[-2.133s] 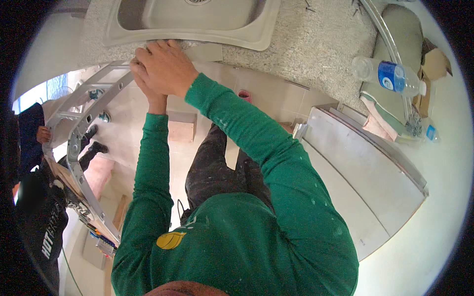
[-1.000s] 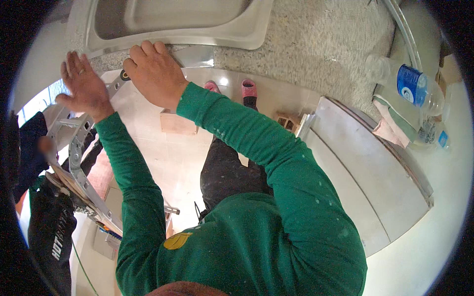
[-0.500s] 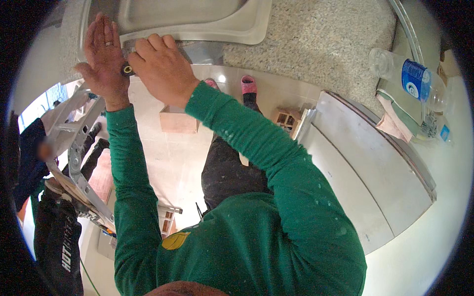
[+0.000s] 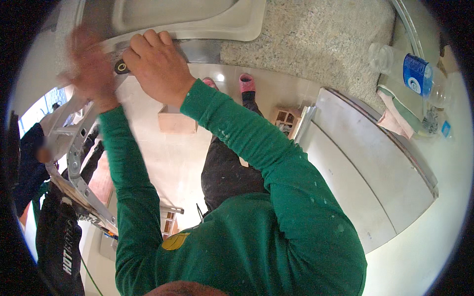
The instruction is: The person installs a metal trim piece around the sink using a utility knife to cut and fit the trim along the countertop edge. They adjust the trim and use the knife to trim excess material while seated under the counter.
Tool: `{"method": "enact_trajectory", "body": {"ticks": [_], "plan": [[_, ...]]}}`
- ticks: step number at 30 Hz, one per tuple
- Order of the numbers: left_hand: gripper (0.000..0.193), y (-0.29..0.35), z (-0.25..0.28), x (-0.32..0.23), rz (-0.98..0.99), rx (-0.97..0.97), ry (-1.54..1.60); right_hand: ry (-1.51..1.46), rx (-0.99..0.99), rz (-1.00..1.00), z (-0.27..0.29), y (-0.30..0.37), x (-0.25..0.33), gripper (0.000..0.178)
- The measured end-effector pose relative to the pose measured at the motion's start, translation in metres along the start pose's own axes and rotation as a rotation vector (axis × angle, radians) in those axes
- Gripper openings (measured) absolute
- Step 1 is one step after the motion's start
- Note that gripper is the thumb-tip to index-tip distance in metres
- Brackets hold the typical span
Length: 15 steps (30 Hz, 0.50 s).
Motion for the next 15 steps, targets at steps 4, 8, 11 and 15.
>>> {"method": "enact_trajectory", "body": {"ticks": [4, 8, 11, 15], "plan": [[0.091, 0.034, -0.048, -0.002, -0.012, 0.188, 0.061, -0.029, 0.055, 0.015, 0.006, 0.003, 0.002, 0.014], [0.09, -0.002, -0.017, -0.042, -0.177, 0.096, 0.008, -0.017, 0.03, 0.031, 0.004, 0.001, -0.001, 0.013], [0.089, 0.009, -0.019, -0.002, 0.06, -0.009, 0.038, 0.003, 0.052, 0.038, 0.004, 0.008, -0.003, 0.013], [0.095, 0.029, -0.053, -0.004, -0.062, 0.232, -0.011, 0.001, 0.089, 0.039, 0.005, 0.004, 0.0, 0.012]]}}
Point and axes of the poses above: each hand's wrist, its own y-axis away from the middle knuckle, its own z-axis out of the back of the hand, x = y × z, the point moved 8 cm from there along -y, towards the middle knuckle, and after that the axes turned 15 degrees about -x, right-handed, at the moved point
